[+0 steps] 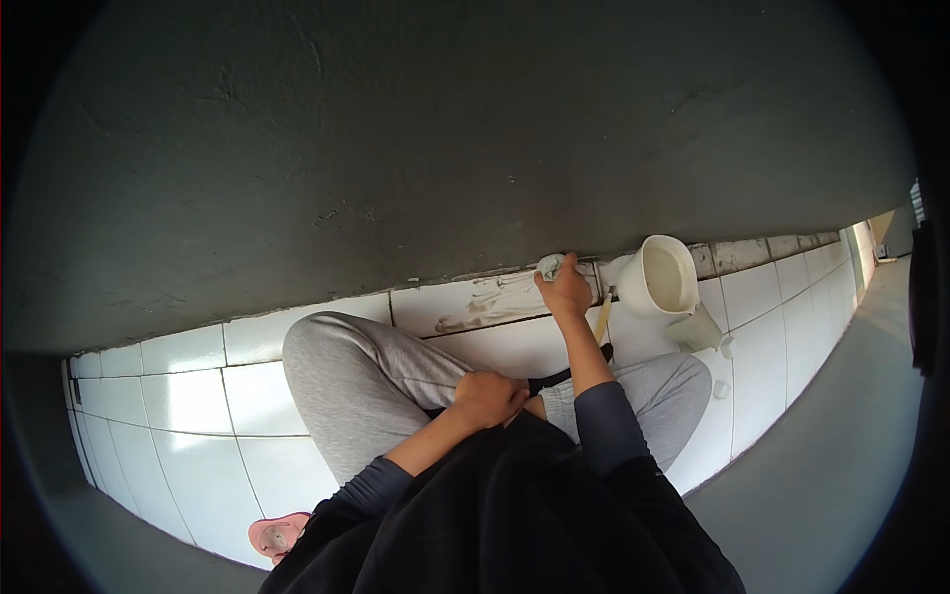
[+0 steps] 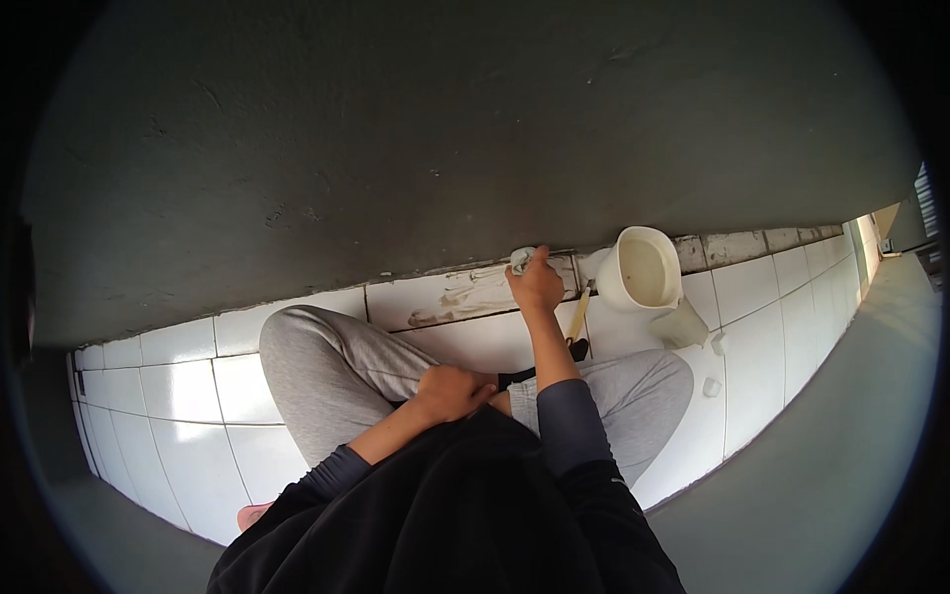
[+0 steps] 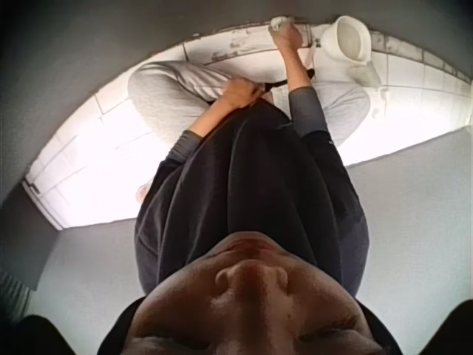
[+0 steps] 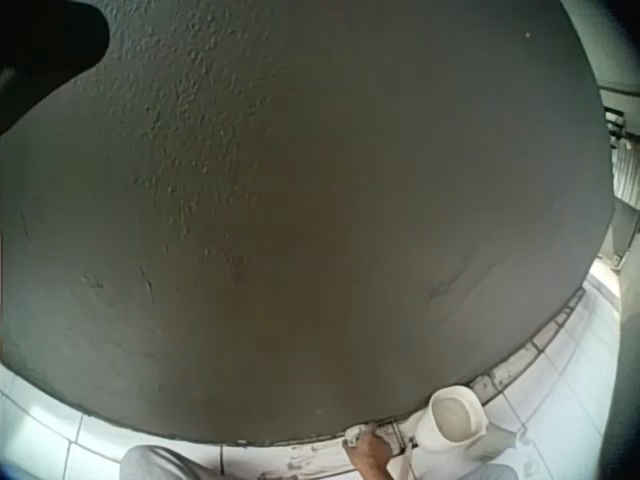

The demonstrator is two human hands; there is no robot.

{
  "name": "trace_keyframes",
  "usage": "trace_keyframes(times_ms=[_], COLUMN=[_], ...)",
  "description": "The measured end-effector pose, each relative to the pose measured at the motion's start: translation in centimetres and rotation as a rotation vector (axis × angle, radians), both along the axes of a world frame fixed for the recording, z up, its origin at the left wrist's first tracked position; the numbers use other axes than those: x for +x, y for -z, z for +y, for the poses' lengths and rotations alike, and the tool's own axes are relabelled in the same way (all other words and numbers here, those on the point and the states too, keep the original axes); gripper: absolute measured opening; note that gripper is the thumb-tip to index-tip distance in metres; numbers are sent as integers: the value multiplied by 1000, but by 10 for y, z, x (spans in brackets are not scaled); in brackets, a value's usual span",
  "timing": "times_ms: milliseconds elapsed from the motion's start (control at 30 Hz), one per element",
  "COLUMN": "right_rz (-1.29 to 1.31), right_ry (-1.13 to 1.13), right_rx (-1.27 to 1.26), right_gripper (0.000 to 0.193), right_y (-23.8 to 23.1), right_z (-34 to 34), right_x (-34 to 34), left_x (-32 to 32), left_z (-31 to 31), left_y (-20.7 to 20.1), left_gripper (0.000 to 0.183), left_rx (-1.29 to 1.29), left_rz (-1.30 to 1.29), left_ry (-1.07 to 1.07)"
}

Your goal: The person applies a white substance to gaps or cracks in a tiled floor and wall intersection by hand using a small cloth, periodically dipping the cloth into a white bucket and smoothing the material along the edge.

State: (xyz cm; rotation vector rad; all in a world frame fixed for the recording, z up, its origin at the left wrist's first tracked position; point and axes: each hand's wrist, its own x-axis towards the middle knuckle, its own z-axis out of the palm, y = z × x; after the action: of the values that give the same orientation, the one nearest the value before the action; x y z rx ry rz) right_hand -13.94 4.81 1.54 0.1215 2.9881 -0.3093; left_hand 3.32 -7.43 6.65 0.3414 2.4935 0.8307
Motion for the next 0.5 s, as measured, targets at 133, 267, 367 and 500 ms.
trace_keyframes(times_ms=[133,267,367,500], right_rz=[-11,-67,28,51], right_ry=[-91,5,91,98], right_rx=[-26,10,3,21], right_gripper=[59,57,56,57], right_y=[3,-6,1,-2], right_z=[-20,7,45,25], right_x=[12,-6,-21,-13], left_x=[0,2,-1,-1], left_z=[1,-2,2,1], left_y=[1,6,0,-3], left_gripper=[32,33,34,35], left_rx=[2,-31,16,4], left_rz=[3,-12,21,8], left_ry=[-6,-9,-15,0])
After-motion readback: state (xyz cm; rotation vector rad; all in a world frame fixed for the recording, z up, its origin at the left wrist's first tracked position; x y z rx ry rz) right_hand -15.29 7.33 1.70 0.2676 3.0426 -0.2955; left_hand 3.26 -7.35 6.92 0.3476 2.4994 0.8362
